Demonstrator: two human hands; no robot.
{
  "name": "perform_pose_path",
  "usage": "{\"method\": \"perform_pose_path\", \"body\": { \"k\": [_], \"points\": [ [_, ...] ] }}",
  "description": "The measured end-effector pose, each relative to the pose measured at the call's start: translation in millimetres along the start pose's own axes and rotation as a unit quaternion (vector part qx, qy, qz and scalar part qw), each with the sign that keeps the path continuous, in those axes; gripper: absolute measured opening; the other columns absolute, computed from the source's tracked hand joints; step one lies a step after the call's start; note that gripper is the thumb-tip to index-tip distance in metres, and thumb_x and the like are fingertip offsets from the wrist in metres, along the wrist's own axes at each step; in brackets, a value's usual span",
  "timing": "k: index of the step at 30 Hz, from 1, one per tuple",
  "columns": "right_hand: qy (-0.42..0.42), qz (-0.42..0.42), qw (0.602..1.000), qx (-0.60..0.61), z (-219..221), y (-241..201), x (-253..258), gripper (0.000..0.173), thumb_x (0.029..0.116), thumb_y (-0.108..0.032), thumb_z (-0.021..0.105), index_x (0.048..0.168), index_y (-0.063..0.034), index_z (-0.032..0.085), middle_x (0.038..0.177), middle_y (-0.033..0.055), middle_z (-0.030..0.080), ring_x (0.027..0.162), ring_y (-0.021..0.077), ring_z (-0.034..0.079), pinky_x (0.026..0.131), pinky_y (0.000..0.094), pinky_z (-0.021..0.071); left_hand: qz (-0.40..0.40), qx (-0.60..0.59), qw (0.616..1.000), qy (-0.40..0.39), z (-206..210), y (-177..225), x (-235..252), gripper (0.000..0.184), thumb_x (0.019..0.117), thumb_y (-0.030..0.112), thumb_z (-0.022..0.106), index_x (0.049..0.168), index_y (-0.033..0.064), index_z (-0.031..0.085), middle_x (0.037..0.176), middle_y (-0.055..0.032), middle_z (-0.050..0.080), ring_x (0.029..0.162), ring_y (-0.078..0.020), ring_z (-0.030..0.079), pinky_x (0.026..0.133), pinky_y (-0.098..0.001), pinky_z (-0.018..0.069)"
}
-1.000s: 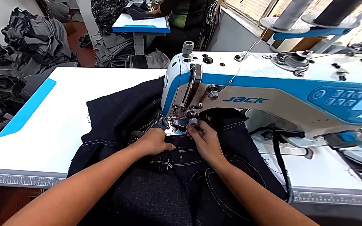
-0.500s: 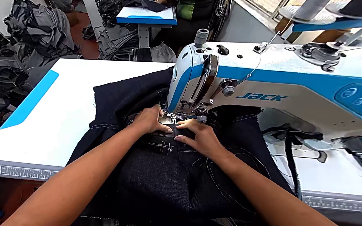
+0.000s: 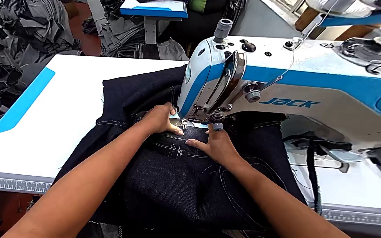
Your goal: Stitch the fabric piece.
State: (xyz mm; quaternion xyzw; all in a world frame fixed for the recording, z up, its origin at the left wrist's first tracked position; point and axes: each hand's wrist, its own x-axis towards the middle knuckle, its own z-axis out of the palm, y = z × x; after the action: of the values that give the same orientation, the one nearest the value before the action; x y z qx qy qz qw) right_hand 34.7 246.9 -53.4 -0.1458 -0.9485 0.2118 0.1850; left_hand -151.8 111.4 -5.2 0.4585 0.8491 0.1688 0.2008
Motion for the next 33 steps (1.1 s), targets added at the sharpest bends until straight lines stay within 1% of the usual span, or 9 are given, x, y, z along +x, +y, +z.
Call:
{"method": "perform_pose_path", "body": {
  "k": [4,9,15,19,22,24,26,29,33],
  "points": [
    [-0.007,0.009,1.0,0.014,-3,-3,0,0.086,0.0825,-0.045,0.082,0.131,0.0188,0.051,0.128,0.0387,0.058,0.118,0.0503,0.061,0.1,0.0598,0.0472,0.021,-0.015,1.0,-0.003,1,-3,2,0.077,0.0746,0.044,0.091,0.124,-0.0043,0.058,0.104,-0.0238,0.068,0.102,-0.04,0.066,0.092,-0.0619,0.0501],
    [-0.017,0.008,1.0,0.01,-4,-3,2,0.084,0.0828,-0.046,0.082,0.128,0.0184,0.052,0.124,0.038,0.059,0.114,0.0496,0.062,0.097,0.0588,0.0483,0.015,-0.012,1.0,-0.006,0,-3,2,0.078,0.0748,0.045,0.091,0.127,-0.0021,0.057,0.115,-0.0235,0.067,0.111,-0.0392,0.065,0.096,-0.0605,0.0493],
    [-0.008,0.007,1.0,-0.001,-2,-2,2,0.083,0.0811,-0.049,0.082,0.122,0.0186,0.055,0.118,0.0381,0.06,0.109,0.0504,0.063,0.094,0.0593,0.0491,0.008,-0.016,1.0,-0.001,1,-2,1,0.08,0.0741,0.046,0.091,0.128,-0.0008,0.056,0.111,-0.0228,0.068,0.109,-0.039,0.066,0.095,-0.0599,0.0504],
    [-0.002,0.008,1.0,-0.006,-3,-5,0,0.086,0.0815,-0.048,0.082,0.126,0.019,0.053,0.124,0.0392,0.058,0.111,0.0508,0.063,0.094,0.0593,0.0493,0.002,0.096,0.994,0.057,0,23,-30,0.057,0.0897,0.04,0.079,0.121,-0.0047,0.062,0.108,-0.0248,0.068,0.106,-0.0432,0.066,0.088,-0.0603,0.0516],
    [0.041,-0.091,0.995,0.018,-3,-2,-8,0.053,0.0851,-0.03,0.08,0.116,0.011,0.064,0.118,0.0321,0.064,0.105,0.0454,0.067,0.089,0.0561,0.0538,0.124,0.175,0.959,0.185,30,42,-72,0.034,0.0941,0.023,0.072,0.107,-0.008,0.07,0.114,-0.0295,0.065,0.115,-0.0467,0.062,0.095,-0.0583,0.0507],
    [0.008,-0.181,0.982,0.043,-6,6,-15,0.023,0.0916,-0.018,0.071,0.107,-0.002,0.073,0.117,0.0165,0.072,0.113,0.0334,0.069,0.097,0.0501,0.0553,0.153,0.14,0.969,0.132,59,43,-101,0.046,0.1027,0.036,0.06,0.134,0.0015,0.063,0.141,-0.023,0.058,0.137,-0.0405,0.052,0.111,-0.0608,0.0425],
    [-0.015,-0.225,0.972,0.058,-9,18,-18,0.023,0.0987,-0.023,0.063,0.106,-0.0081,0.079,0.121,0.0082,0.075,0.123,0.0255,0.067,0.107,0.0435,0.0515,0.126,0.125,0.982,0.062,76,29,-117,0.061,0.1072,0.047,0.044,0.158,0.0122,0.041,0.166,-0.0114,0.034,0.155,-0.0325,0.029,0.116,-0.0713,0.025],
    [-0.021,-0.232,0.969,0.081,-13,26,-16,0.023,0.0993,-0.022,0.062,0.105,-0.0092,0.08,0.118,0.0057,0.076,0.124,0.0225,0.067,0.111,0.0389,0.0494,0.097,0.133,0.985,0.04,72,18,-124,0.063,0.1092,0.047,0.037,0.161,0.0112,0.034,0.17,-0.0051,0.028,0.158,-0.0314,0.02,0.115,-0.0764,0.0168],
    [0.003,-0.238,0.968,0.083,-12,27,-13,0.022,0.0973,-0.021,0.063,0.102,-0.0097,0.081,0.115,0.0069,0.077,0.119,0.0225,0.07,0.109,0.0379,0.0513,0.087,0.149,0.984,0.038,67,20,-123,0.062,0.1097,0.047,0.036,0.161,0.0131,0.033,0.17,-0.0028,0.027,0.158,-0.0326,0.017,0.116,-0.0758,0.0147]
  ]
}}
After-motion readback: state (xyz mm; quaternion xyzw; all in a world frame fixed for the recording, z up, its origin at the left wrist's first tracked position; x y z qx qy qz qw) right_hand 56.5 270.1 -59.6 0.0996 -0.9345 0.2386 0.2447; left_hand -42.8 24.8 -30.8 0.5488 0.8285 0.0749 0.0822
